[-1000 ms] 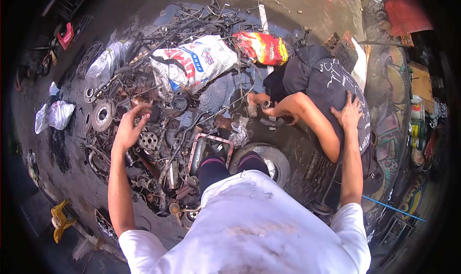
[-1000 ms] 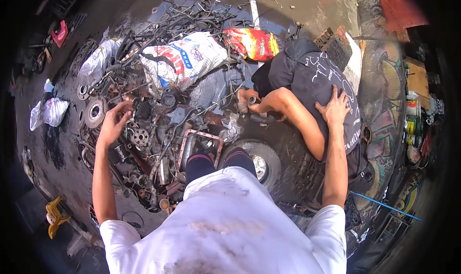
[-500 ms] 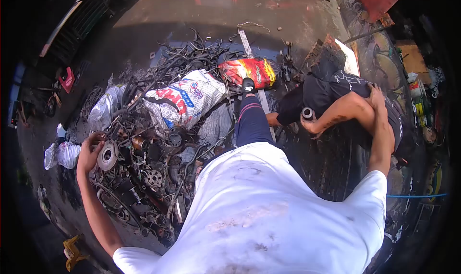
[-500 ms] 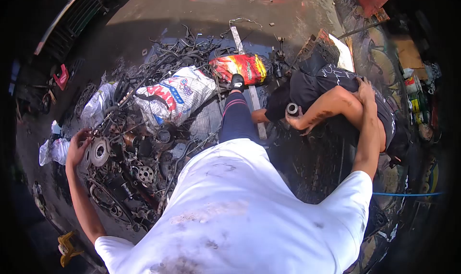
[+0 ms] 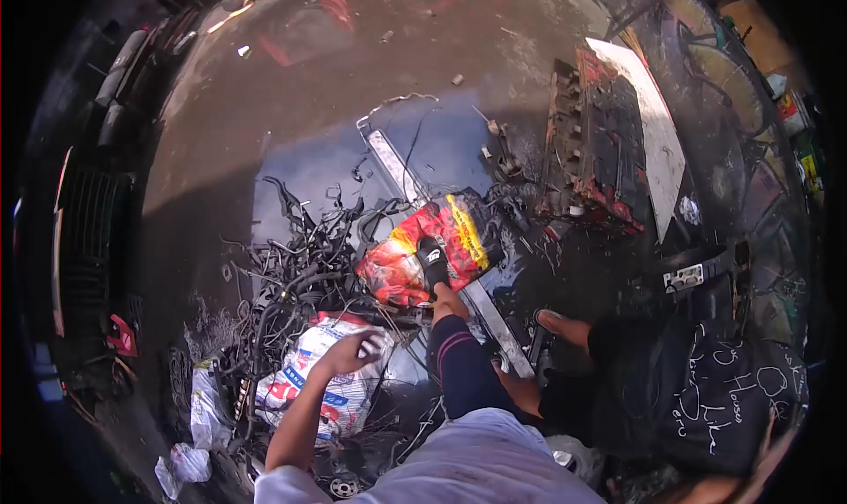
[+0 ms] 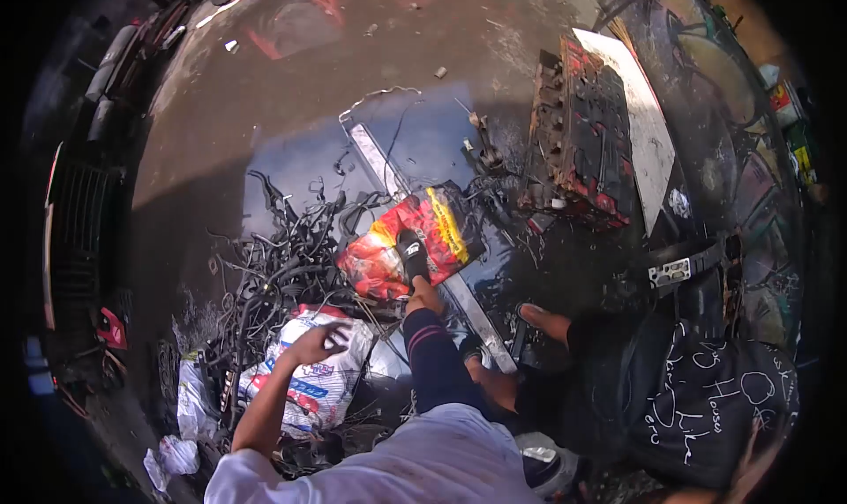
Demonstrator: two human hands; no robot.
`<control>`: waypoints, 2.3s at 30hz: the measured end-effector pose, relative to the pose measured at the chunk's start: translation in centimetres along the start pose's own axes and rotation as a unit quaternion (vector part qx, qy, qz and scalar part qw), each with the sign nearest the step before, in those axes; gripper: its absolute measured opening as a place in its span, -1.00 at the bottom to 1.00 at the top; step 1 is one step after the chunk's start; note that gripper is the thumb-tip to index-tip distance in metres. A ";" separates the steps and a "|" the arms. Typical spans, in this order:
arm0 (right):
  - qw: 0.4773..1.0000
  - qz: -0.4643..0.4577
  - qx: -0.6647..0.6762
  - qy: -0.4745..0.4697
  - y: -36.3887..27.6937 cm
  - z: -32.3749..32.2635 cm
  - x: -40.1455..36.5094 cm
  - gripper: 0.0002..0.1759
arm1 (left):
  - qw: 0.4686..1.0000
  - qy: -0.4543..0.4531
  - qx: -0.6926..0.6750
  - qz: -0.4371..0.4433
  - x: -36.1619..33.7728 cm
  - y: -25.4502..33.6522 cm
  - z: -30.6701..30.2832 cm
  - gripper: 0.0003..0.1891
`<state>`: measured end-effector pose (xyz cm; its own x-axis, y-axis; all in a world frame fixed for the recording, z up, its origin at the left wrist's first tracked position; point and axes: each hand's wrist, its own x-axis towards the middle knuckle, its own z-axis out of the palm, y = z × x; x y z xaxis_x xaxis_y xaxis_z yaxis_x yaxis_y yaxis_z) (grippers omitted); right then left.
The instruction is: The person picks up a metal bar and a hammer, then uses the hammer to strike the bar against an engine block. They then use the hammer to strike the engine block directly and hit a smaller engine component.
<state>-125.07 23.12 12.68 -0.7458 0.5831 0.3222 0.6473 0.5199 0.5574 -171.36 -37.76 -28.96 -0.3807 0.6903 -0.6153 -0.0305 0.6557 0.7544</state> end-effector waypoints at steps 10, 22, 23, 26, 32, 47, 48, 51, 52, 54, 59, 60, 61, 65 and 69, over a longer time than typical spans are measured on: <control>0.895 0.184 -0.337 -0.225 -4.1 -6.8 -2.9 -0.38 | 0.908 0.366 0.150 0.138 27.3 35.0 -54.0 -0.51; 0.975 0.111 0.060 -0.183 -21.9 3.1 -3.6 -0.28 | 0.706 0.566 0.415 -0.091 -20.1 19.2 -82.1 -0.44; 0.971 0.108 0.091 -0.194 -24.1 3.4 -2.9 -0.28 | 0.686 0.556 0.429 -0.187 -22.8 14.0 -78.3 -0.45; 0.958 0.118 0.142 -0.218 -29.8 4.3 -1.7 -0.28 | 0.686 0.530 0.331 -0.373 -24.3 -1.5 -59.7 -0.39; 0.943 0.209 0.104 -0.239 -37.0 5.9 -1.1 -0.25 | 0.901 0.177 -0.044 -0.393 7.8 -17.0 -21.3 -0.40; 0.588 0.250 0.554 -0.534 -48.2 13.0 24.2 -0.47 | 0.930 0.182 -0.210 0.239 27.9 30.9 -39.4 -0.57; 0.584 0.224 0.558 -0.546 -50.4 12.2 25.5 -0.51 | 0.912 0.234 -0.253 0.223 29.7 25.2 -39.8 -0.59; 0.567 0.139 0.601 -0.545 -55.5 15.5 28.3 -0.52 | 0.837 0.459 -0.297 0.023 28.2 6.1 -36.7 -0.65; 0.612 0.095 0.556 -0.554 -57.4 17.4 29.8 -0.50 | 0.794 0.496 -0.348 -0.052 26.2 -1.9 -33.6 -0.62; 0.644 0.036 0.531 -0.550 -60.7 17.9 37.1 -0.41 | 0.767 0.485 -0.344 -0.242 17.2 -11.0 -26.9 -0.63; 0.637 0.113 0.665 -0.373 -69.0 13.6 57.2 -0.42 | 0.825 0.137 -0.145 -0.528 12.9 -9.5 -28.8 -0.60; 0.659 0.139 0.667 -0.319 -70.5 14.6 60.2 -0.43 | 0.835 0.109 -0.131 -0.523 16.1 -8.8 -31.6 -0.60; 0.671 0.196 0.649 -0.300 -72.4 16.3 61.0 -0.43 | 0.849 0.102 -0.117 -0.505 20.5 -8.0 -34.7 -0.59; 0.769 0.016 0.420 -0.481 -74.6 15.8 60.8 -0.36 | 0.916 0.255 -0.082 -0.297 44.0 -1.8 -52.0 -0.54; 0.726 0.169 0.390 -0.541 -71.6 17.2 57.0 -0.40 | 0.914 0.308 -0.173 0.198 61.7 34.3 -77.0 -0.63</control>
<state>-211.19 29.92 -22.04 -0.2374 0.6890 -0.6848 0.9712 0.1830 -0.1525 -267.09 3.74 -23.49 -0.8708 0.4783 -0.1136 -0.0283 0.1819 0.9829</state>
